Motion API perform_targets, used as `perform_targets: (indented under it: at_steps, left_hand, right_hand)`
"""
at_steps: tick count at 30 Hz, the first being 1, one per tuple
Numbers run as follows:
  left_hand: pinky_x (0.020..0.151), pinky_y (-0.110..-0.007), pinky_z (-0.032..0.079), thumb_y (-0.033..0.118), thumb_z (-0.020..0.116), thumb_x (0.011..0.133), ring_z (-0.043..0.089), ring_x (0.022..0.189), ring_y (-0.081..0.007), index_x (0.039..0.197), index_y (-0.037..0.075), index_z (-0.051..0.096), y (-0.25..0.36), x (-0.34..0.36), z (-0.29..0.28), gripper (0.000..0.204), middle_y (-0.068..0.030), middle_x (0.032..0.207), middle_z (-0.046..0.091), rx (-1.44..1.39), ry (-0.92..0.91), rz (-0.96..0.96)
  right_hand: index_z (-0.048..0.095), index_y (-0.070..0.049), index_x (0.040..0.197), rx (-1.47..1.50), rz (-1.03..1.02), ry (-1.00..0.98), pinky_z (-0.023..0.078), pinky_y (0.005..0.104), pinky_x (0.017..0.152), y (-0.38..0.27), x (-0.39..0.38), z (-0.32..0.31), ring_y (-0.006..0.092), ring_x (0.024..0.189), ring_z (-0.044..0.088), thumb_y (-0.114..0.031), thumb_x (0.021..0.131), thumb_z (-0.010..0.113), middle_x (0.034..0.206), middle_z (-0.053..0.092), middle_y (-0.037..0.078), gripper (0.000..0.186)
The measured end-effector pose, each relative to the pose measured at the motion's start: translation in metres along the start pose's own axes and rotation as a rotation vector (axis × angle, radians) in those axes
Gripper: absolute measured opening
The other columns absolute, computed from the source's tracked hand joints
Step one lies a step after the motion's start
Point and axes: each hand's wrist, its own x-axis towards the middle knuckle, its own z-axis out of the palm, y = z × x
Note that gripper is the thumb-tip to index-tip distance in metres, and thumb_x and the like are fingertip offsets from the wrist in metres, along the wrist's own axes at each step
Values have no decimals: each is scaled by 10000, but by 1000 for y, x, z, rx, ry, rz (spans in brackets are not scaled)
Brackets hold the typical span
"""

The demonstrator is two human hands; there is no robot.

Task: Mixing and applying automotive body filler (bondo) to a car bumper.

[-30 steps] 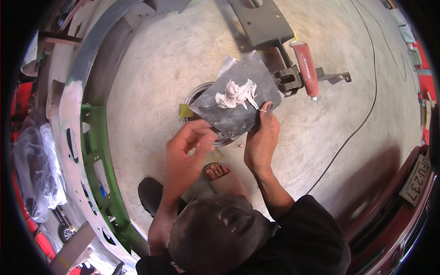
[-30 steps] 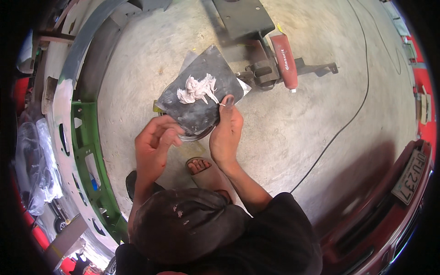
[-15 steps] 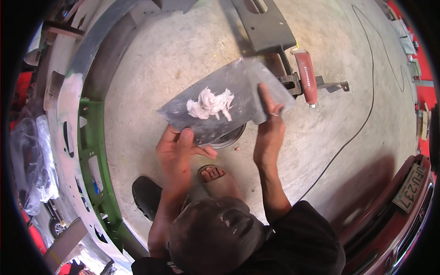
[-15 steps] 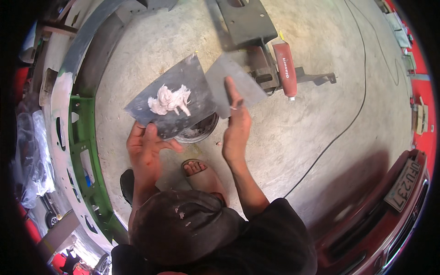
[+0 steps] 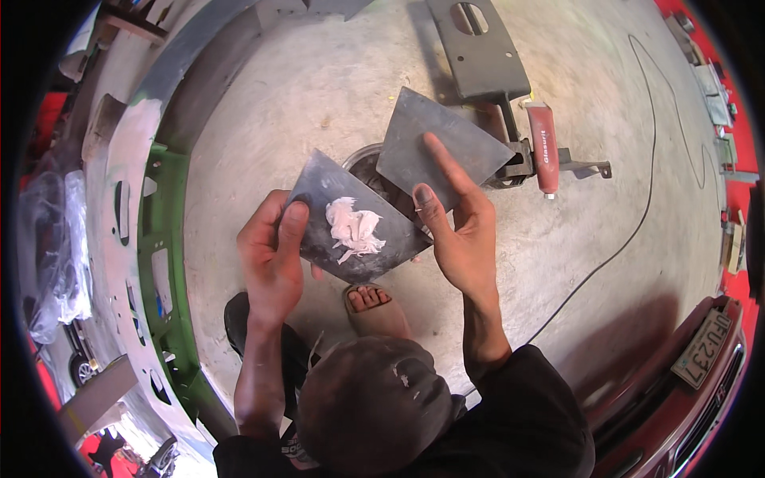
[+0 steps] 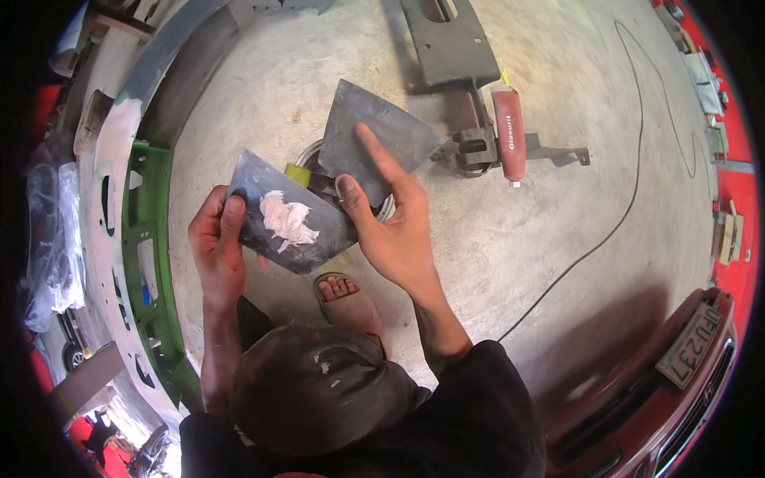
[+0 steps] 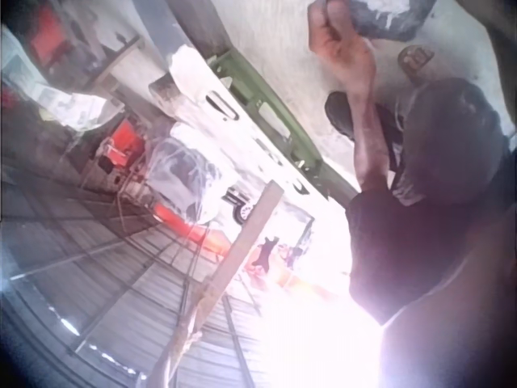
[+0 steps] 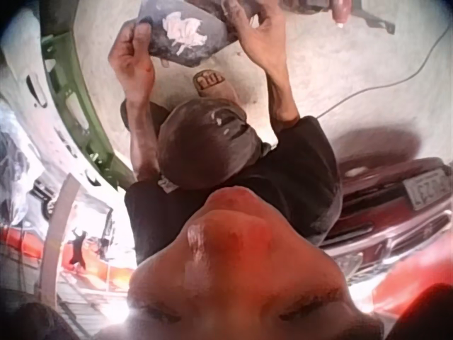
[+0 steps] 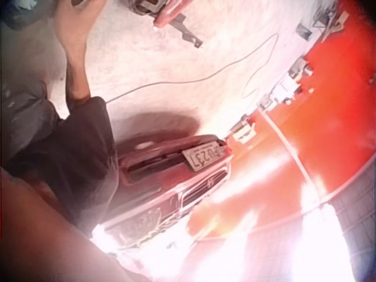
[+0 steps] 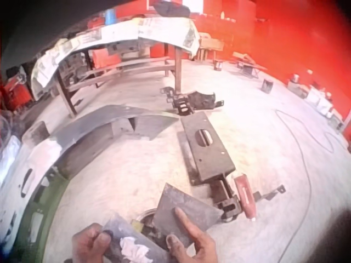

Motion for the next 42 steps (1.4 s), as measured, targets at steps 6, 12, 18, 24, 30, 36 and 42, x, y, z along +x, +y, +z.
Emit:
perform_targets:
  at_steps: [6, 12, 18, 24, 30, 36, 42]
  left_hand:
    - [425, -182, 371, 245, 534, 1013, 486, 525, -3, 960, 0, 627, 8, -2, 2, 267, 29, 683, 570, 145, 21, -23]
    - [419, -180, 336, 243, 531, 1014, 452, 516, 7, 954, 17, 637, 7, -1, 5, 257, 49, 676, 552, 136, 20, -70]
    - [444, -185, 313, 228, 530, 1016, 408, 528, 9, 904, 24, 610, 8, -3, 3, 246, 71, 669, 504, 103, -44, -85]
    - [566, -187, 312, 189, 514, 1023, 376, 665, 1, 858, 17, 574, 7, -2, 0, 246, 73, 720, 468, 98, -99, -37]
    - [574, -189, 309, 177, 510, 1023, 367, 677, -1, 848, 16, 560, 7, -1, -2, 243, 75, 723, 461, 90, -142, -26]
    - [513, -195, 349, 234, 503, 1026, 451, 620, -18, 847, 36, 555, 14, -5, -15, 272, 36, 714, 532, -31, -160, -37]
    - [475, -253, 452, 243, 441, 1030, 596, 641, -114, 1073, 17, 546, 10, 6, -7, 253, -67, 867, 639, -238, -13, -15]
  right_hand:
    - [456, 20, 1408, 17, 51, -44, 465, 235, 866, -2, -7, 7, 115, 1093, 544, -165, 970, 606, 1392, 522, 121, 498]
    - [491, 24, 1378, 190, 126, -7, 364, 331, 1055, -4, -11, 14, 210, 1235, 506, -181, 957, 624, 1326, 563, 183, 486]
    - [497, 29, 1370, 162, 91, 2, 366, 335, 1057, -1, -14, 16, 215, 1240, 511, -175, 961, 613, 1340, 561, 185, 471]
    - [485, 29, 1378, 129, 107, -27, 355, 333, 1068, -3, -16, 16, 217, 1258, 498, -148, 959, 605, 1376, 533, 188, 471]
    - [477, 31, 1385, 223, 95, -96, 353, 330, 1069, 1, -15, 12, 212, 1255, 498, -121, 952, 597, 1375, 532, 183, 475]
    - [450, 34, 1406, 310, 176, -158, 365, 321, 1068, -7, -12, 16, 197, 1312, 447, 38, 870, 615, 1455, 464, 148, 561]
    - [421, 53, 1408, 217, 64, -116, 504, 313, 922, 32, -22, 12, 183, 1107, 580, 72, 840, 639, 1343, 529, 151, 608]
